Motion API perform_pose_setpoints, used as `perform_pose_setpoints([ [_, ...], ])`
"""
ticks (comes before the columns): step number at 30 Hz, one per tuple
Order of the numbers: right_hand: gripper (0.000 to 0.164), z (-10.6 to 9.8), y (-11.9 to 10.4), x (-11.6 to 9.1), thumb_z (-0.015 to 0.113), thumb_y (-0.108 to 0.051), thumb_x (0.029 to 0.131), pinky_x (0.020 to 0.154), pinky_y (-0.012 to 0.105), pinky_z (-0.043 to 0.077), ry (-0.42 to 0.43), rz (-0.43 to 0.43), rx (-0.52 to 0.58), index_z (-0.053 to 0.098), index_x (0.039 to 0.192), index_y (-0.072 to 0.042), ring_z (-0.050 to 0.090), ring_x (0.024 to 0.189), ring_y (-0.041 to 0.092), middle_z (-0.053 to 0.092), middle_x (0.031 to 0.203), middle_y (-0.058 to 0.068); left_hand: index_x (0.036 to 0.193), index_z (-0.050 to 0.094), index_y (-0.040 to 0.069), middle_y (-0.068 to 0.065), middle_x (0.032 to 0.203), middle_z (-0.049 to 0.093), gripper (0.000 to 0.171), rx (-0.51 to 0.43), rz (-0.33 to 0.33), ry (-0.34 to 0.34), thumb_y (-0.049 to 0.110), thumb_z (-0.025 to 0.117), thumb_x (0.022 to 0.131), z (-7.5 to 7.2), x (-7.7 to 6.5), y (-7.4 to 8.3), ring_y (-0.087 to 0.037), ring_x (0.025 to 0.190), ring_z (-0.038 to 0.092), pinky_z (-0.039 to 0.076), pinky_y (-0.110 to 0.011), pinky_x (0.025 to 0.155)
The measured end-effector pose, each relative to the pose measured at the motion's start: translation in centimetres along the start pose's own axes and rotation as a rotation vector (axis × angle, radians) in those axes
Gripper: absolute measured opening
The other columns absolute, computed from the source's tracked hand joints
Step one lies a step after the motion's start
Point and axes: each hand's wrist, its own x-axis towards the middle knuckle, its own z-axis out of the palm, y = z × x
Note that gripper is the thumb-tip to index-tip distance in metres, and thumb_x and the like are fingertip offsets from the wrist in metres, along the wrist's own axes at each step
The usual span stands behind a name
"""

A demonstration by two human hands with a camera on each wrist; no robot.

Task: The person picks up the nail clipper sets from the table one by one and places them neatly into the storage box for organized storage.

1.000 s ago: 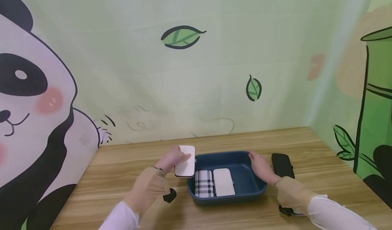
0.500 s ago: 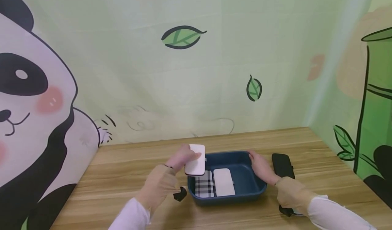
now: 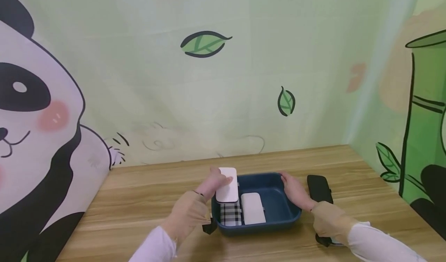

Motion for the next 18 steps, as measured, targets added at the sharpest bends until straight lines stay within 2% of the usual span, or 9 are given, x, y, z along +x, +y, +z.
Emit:
perform_pose_setpoints([
  [5, 0.026, 0.0, 0.1, 0.1, 0.040, 0.004, 0.093, 0.077, 0.046, 0.046, 0.005, -0.007, -0.004, 0.048, 0.115, 0.014, 0.055, 0.096, 0.039, 0.054, 0.108, 0.031, 0.130, 0.013, -0.014, -0.032, 0.120, 0.036, 0.067, 0.011, -0.001, 0.005, 0.009, 0.058, 0.086, 0.4, 0.1, 0.2, -0.039, 0.103, 0.042, 0.039, -0.046, 0.087],
  [14, 0.024, 0.1, 0.1, 0.2, 0.041, 0.004, 0.092, 0.074, 0.045, 0.047, 0.019, -0.020, -0.015, 0.050, 0.113, 0.013, 0.057, 0.092, 0.038, 0.056, 0.104, 0.030, 0.132, 0.008, -0.015, -0.029, 0.112, 0.040, 0.074, 0.046, 0.024, -0.052, 0.011, 0.058, 0.085, 1.5, 0.1, 0.8, -0.036, 0.095, 0.045, 0.042, -0.042, 0.082],
  [18, 0.024, 0.1, 0.1, 0.1, 0.041, 0.004, 0.092, 0.074, 0.045, 0.047, 0.018, -0.014, -0.012, 0.051, 0.113, 0.013, 0.057, 0.091, 0.037, 0.057, 0.103, 0.029, 0.135, 0.001, -0.013, -0.031, 0.117, 0.037, 0.079, 0.029, -0.017, -0.061, 0.012, 0.058, 0.086, 2.5, 0.0, 1.2, -0.036, 0.096, 0.044, 0.041, -0.042, 0.081],
])
